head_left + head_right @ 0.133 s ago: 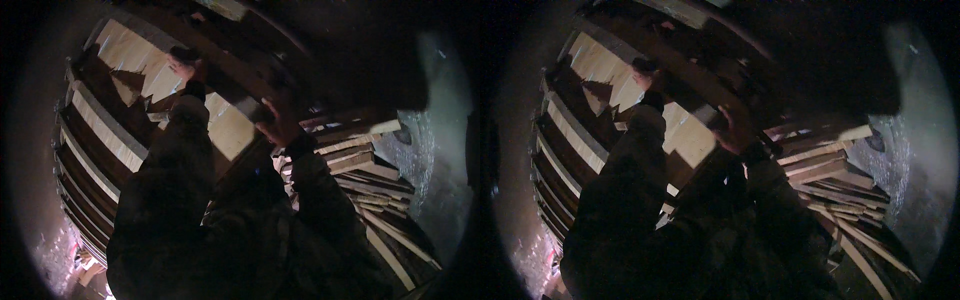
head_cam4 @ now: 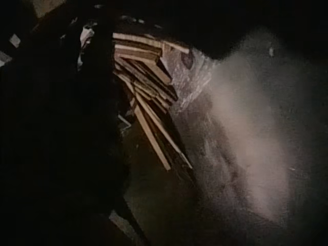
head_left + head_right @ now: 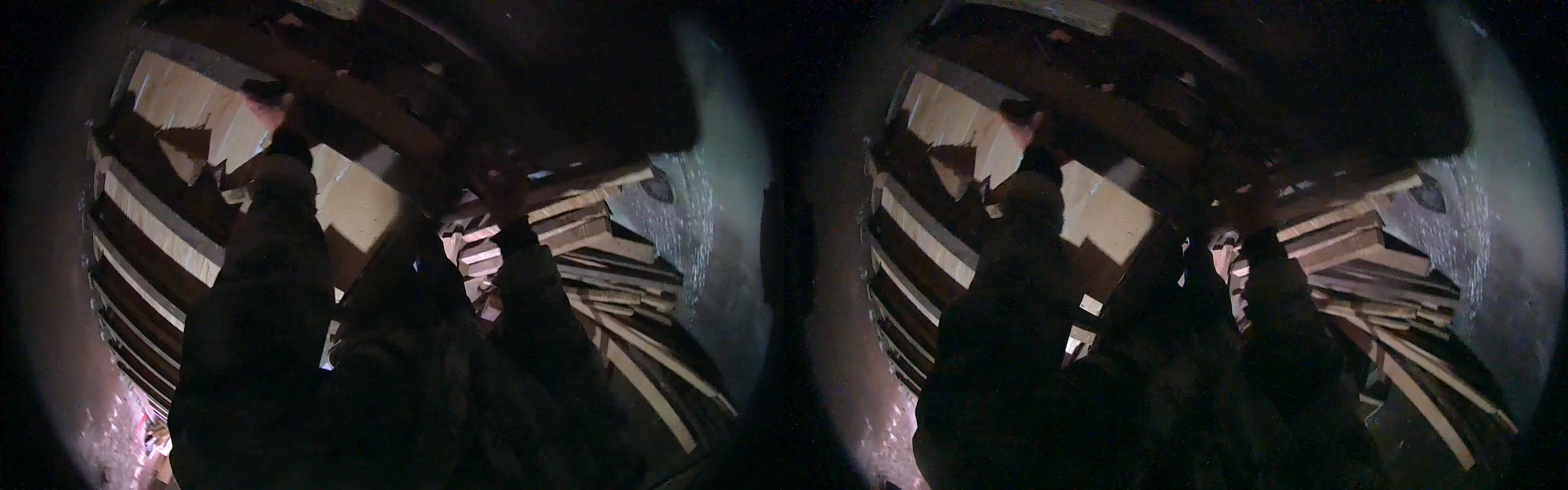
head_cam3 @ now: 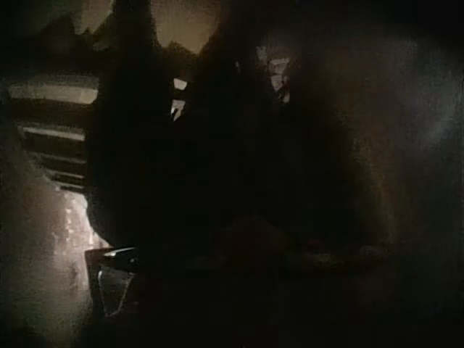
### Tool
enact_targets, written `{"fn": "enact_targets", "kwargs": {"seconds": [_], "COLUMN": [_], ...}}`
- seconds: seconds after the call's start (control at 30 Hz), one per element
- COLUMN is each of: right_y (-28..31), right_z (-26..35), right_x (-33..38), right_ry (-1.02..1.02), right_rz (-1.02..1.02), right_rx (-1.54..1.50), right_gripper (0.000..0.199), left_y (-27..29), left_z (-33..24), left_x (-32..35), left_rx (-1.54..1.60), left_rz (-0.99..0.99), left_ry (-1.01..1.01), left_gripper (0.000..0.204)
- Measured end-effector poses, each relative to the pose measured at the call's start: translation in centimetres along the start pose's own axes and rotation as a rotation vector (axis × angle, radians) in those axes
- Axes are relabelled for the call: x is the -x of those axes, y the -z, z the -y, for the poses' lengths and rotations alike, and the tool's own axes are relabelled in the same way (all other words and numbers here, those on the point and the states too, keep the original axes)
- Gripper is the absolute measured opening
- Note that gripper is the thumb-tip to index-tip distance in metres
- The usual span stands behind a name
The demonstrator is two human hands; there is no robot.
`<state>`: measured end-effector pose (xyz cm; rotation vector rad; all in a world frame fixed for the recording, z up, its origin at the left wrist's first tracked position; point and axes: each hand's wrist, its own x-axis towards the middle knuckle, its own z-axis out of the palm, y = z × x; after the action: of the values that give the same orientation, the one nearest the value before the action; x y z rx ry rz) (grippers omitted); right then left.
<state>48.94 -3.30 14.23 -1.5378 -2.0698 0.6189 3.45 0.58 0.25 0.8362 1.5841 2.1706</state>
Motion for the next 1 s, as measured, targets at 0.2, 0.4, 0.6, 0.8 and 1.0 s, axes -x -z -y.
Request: {"fn": "enact_targets", "kwargs": {"seconds": [0.2, 0.4, 0.6, 0.8, 1.0], "right_y": [2.3, 0.7, -0.6, -6.2, -9.3], "right_z": [-5.2, 1.4, 6.6, 9.9, 6.2], "right_x": [7.0, 8.3, 4.0, -1.5, -3.6], "right_ry": [-0.341, -0.254, 0.128, 0.158, 0.318], "right_rz": [0.08, 0.154, 0.098, 0.593, 0.582], "right_rx": [-0.311, -0.42, 0.055, 0.517, 0.363], "right_gripper": [0.037, 0.051, 0.079, 0.101, 0.106], "left_y": [-1.5, -4.8, -5.8, -8.8, -11.1], "left_z": [-2.1, -4.0, -5.8, -8.7, -11.1], "left_x": [0.1, 4.9, 6.4, 11.6, 14.4], "left_rx": [-0.119, -0.288, -0.05, -0.012, -0.033], "left_rz": [-0.01, -0.075, -0.084, -0.227, -0.304], "left_ry": [0.266, 0.254, 0.226, 0.182, 0.465], "left_gripper": [0.091, 0.1, 0.103, 0.097, 0.083]}}
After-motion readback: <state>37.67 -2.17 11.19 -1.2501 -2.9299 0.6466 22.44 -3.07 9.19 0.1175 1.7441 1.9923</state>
